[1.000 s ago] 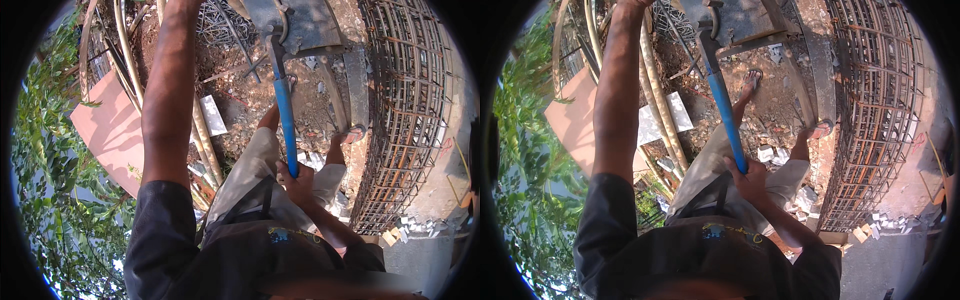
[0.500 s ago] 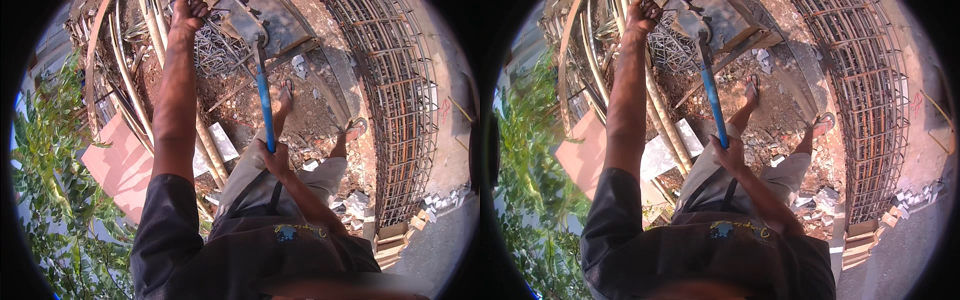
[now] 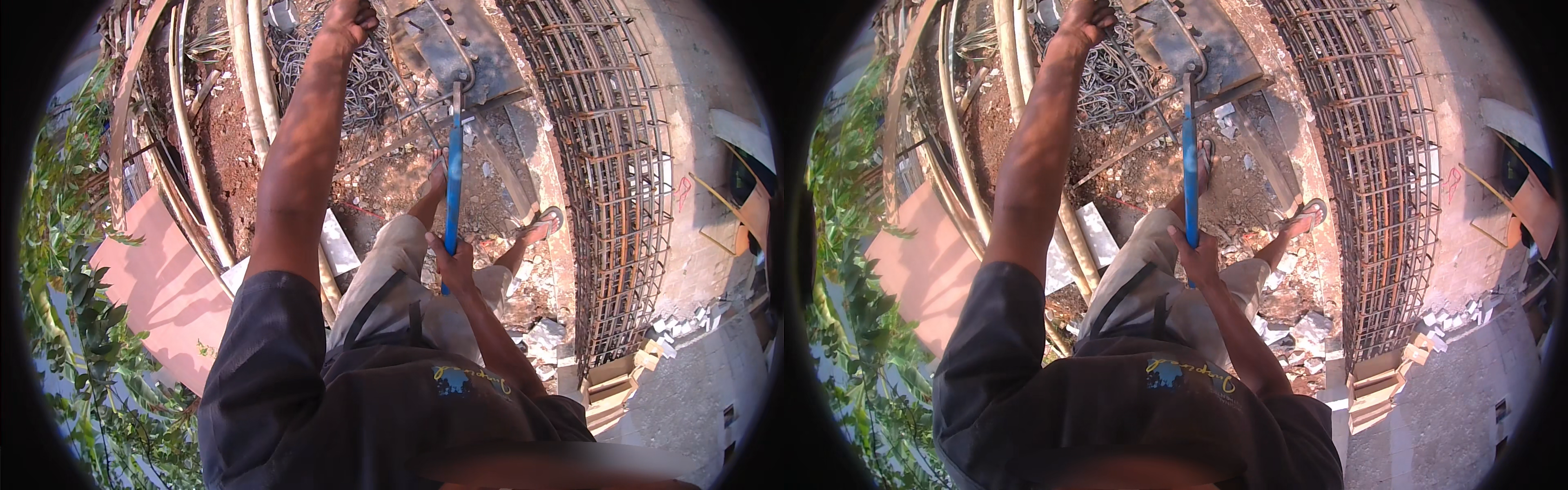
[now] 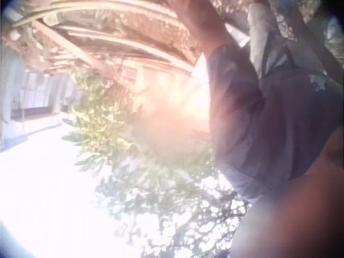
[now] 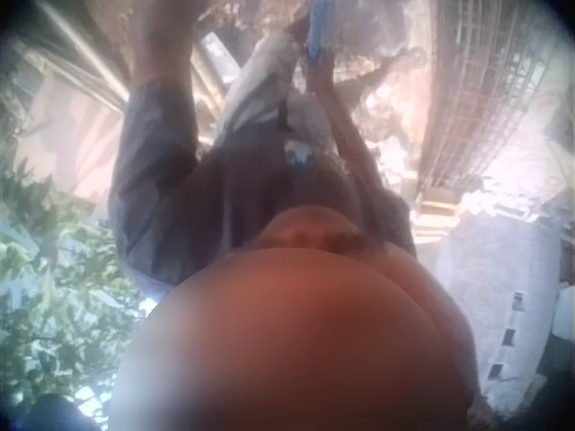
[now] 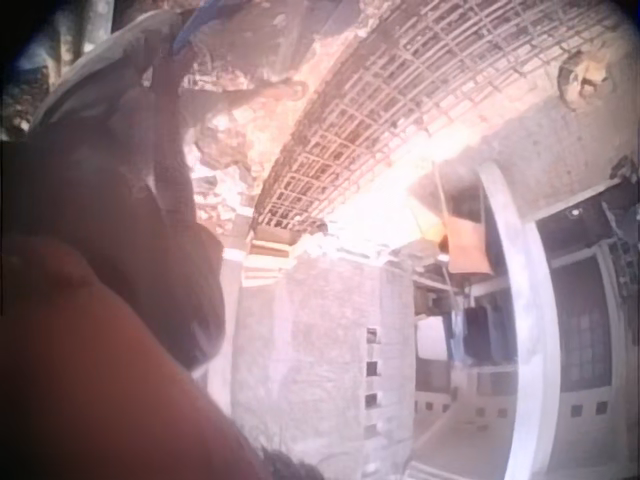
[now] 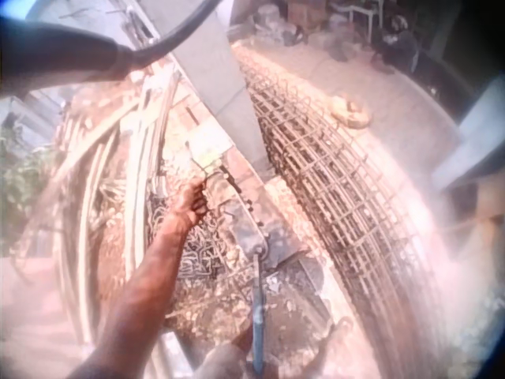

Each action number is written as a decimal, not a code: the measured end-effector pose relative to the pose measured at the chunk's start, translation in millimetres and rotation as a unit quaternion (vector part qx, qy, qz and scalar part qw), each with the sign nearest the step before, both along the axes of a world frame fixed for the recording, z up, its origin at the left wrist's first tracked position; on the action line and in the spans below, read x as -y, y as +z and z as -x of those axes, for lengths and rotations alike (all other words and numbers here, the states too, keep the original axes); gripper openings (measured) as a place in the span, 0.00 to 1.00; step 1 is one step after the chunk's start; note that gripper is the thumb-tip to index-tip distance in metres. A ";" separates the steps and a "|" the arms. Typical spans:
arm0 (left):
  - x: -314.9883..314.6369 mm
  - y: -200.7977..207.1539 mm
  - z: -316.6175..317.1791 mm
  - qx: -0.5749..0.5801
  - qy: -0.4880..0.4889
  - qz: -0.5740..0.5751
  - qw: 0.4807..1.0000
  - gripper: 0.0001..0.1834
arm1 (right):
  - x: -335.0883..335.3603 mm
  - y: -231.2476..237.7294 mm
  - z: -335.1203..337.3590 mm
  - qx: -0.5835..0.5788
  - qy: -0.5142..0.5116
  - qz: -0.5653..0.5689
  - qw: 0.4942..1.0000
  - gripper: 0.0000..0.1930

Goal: The person bends steel rods using a manual bending tool at a construction site. They repeatedly position each rod in the tool and apply force to bend it, then place the bent rods aside.

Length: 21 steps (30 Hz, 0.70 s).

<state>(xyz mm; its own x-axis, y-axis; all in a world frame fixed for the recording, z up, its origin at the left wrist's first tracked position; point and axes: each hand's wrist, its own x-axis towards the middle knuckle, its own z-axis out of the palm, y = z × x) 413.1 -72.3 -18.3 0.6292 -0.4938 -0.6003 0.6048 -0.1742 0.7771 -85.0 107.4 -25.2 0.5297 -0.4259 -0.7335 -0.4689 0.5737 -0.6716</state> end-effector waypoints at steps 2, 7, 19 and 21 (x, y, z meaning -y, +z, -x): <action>-0.2 -1.2 -0.1 -0.018 0.000 0.012 1.000 0.21 | -19.6 0.2 -13.5 0.009 -0.035 -0.080 0.996 0.22; -1.1 -12.2 -3.6 -0.028 0.016 0.004 0.999 0.22 | 9.6 -2.9 10.1 -0.022 0.004 0.039 0.999 0.26; -29.6 124.8 47.8 -0.127 0.051 0.171 0.976 0.17 | 108.6 110.0 -72.9 0.029 -0.129 0.159 0.978 0.14; -49.2 148.6 78.1 -0.123 0.052 0.243 0.961 0.18 | 110.5 112.1 -105.1 0.099 -0.214 0.135 0.962 0.15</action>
<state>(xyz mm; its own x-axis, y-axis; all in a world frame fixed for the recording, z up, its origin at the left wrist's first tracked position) 335.0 -23.1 130.2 0.5594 -0.6954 -0.4510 0.7748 0.2454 0.5827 20.1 -3.1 86.9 0.3817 -0.7972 -0.4678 -0.0753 0.4776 -0.8753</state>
